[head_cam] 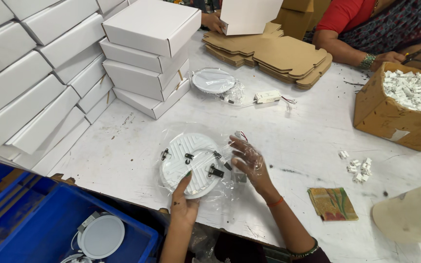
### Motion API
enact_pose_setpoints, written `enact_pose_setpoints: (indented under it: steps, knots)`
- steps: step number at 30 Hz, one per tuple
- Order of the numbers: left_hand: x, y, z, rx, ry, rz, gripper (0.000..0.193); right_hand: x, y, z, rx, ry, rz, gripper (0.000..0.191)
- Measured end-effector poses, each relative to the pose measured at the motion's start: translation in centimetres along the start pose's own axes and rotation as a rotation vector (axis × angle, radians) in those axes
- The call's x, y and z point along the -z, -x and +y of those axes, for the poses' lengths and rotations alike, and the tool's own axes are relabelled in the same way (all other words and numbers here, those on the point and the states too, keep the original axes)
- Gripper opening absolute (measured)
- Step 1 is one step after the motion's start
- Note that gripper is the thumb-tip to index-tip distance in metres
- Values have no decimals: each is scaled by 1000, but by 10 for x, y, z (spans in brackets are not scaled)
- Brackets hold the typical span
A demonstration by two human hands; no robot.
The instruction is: The person wipes a round LED light with a cloth, connects a small white plastic connector to the light's wires, places the light and driver into a clear plastic bag, and sets the bagged unit aside. The person repeats this sequence for multiple LED lights.
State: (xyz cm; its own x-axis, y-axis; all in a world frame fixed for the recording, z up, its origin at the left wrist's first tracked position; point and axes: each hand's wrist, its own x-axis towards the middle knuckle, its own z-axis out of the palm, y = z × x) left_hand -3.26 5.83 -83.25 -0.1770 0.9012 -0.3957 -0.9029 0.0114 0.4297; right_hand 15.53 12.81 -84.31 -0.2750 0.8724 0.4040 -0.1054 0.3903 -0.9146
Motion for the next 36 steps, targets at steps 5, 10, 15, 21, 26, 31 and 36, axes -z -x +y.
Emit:
enact_pose_setpoints:
  steps: [5, 10, 15, 21, 26, 31, 36]
  knots:
    - [8, -1, 5, -16, 12, 107, 57, 3, 0, 0, -97, 49, 195, 36]
    - [21, -4, 18, -146, 2, 160, 58, 39, 1, -3, -101, -145, 238, 26]
    - [38, 1, 42, -327, 29, 205, 56, 11, 6, 8, -366, -162, -377, 24]
    - [61, 22, 42, -289, 23, 173, 50, -29, 12, 11, -242, 143, -448, 59]
    - [77, 28, 24, -210, 175, 148, 46, -20, 15, 4, -260, 212, -109, 78]
    - [83, 21, 18, -166, 360, 124, 39, -25, 56, 8, -379, -207, 250, 67]
    - [85, 15, -7, -161, 436, 130, 36, -82, 140, 23, -571, -284, -10, 100]
